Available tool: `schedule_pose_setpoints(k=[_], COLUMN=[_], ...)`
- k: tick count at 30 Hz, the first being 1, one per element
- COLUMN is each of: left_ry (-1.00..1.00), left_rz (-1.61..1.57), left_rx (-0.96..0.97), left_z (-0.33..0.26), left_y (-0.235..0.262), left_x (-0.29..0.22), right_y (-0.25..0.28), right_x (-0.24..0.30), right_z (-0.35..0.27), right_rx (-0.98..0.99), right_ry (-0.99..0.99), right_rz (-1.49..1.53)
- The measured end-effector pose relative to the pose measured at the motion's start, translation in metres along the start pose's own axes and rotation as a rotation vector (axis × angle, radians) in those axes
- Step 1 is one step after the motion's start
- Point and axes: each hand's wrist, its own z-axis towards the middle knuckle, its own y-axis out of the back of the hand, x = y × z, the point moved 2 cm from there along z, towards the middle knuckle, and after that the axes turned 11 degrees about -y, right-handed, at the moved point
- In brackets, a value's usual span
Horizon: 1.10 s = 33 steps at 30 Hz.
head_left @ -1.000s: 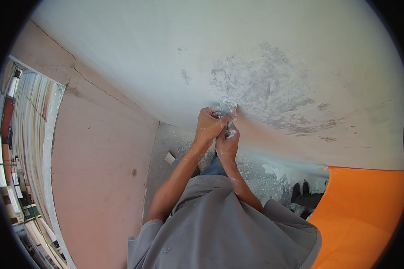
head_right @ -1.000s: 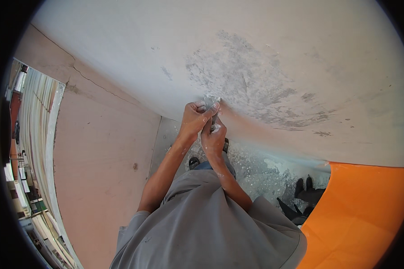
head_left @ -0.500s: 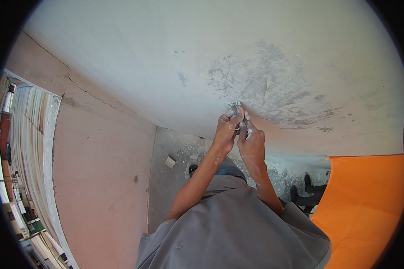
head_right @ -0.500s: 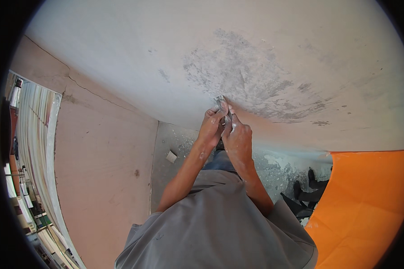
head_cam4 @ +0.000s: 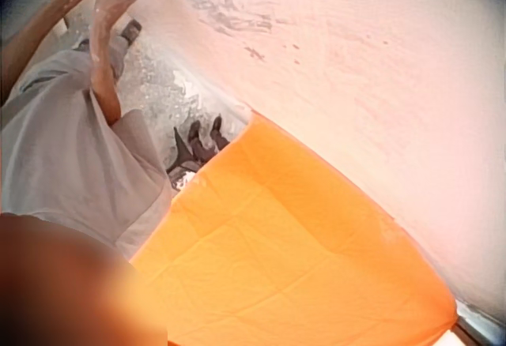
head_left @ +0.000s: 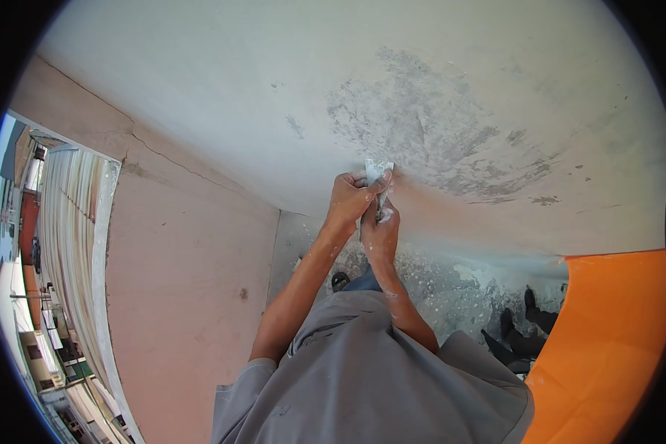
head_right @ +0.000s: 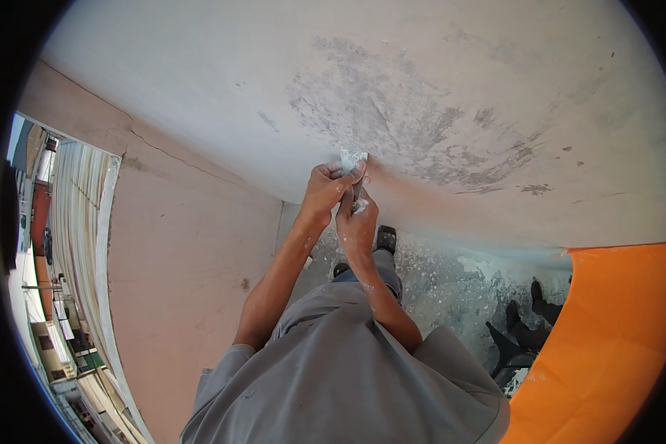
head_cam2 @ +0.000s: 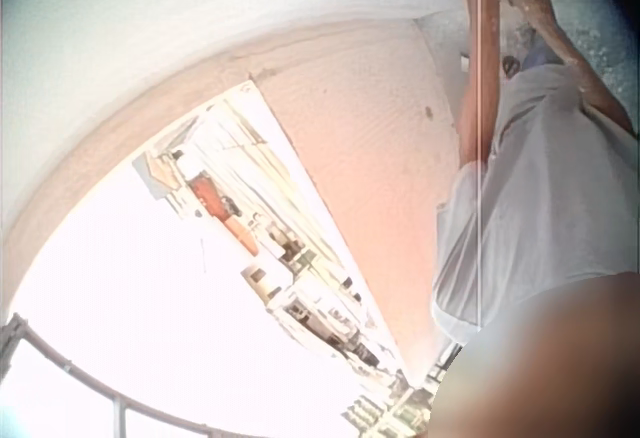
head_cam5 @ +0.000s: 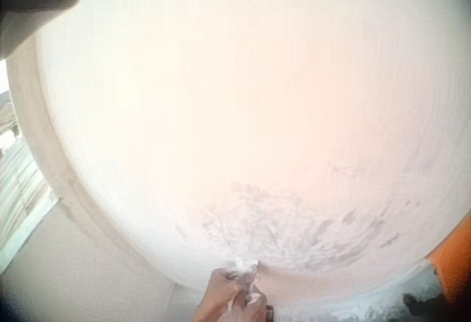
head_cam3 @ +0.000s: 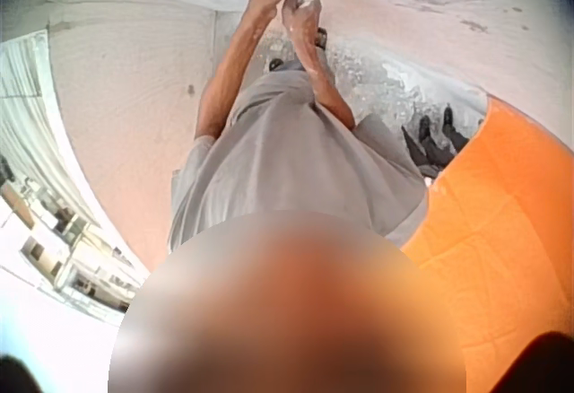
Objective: The person is scraping and smoothing putty on a wall using a putty knife.
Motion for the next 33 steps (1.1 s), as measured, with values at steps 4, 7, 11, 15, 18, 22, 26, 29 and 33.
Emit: schedule_pose_setpoints(k=[4,7,11,15,18,22,26,29,33], left_ry=[0.036,0.109,0.049,0.012,0.01,0.025,-0.065,-0.038,-0.104], left_rz=[-0.143,-0.358,-0.599,-0.674,-0.674,-0.485,-0.302,-0.078,-0.156], left_rx=[0.039,0.103,0.102,0.007,-0.02,-0.058,-0.064,-0.055,-0.055], left_z=[-0.002,0.001,0.004,0.005,0.004,0.003,0.004,0.002,-0.002], left_y=[-0.002,-0.013,-0.021,-0.021,-0.017,-0.008,0.007,0.011,0.007], left_x=[0.017,0.04,0.045,0.047,0.041,0.031,0.012,0.002,0.019], right_y=[0.028,0.052,0.059,0.049,0.043,0.027,-0.001,-0.015,0.011], right_x=[0.018,0.033,0.056,0.052,0.041,0.024,0.005,0.003,0.011], right_z=[0.005,0.005,0.0,0.01,0.011,0.014,0.014,0.008,0.008], right_rx=[0.062,-0.028,0.0,0.022,-0.042,-0.015,-0.049,-0.05,0.068], right_ry=[0.056,0.209,0.199,0.189,0.251,0.226,0.207,0.191,0.23], right_rz=[-0.236,-0.442,-0.596,-0.712,-0.711,-0.452,-0.105,0.006,-0.108])
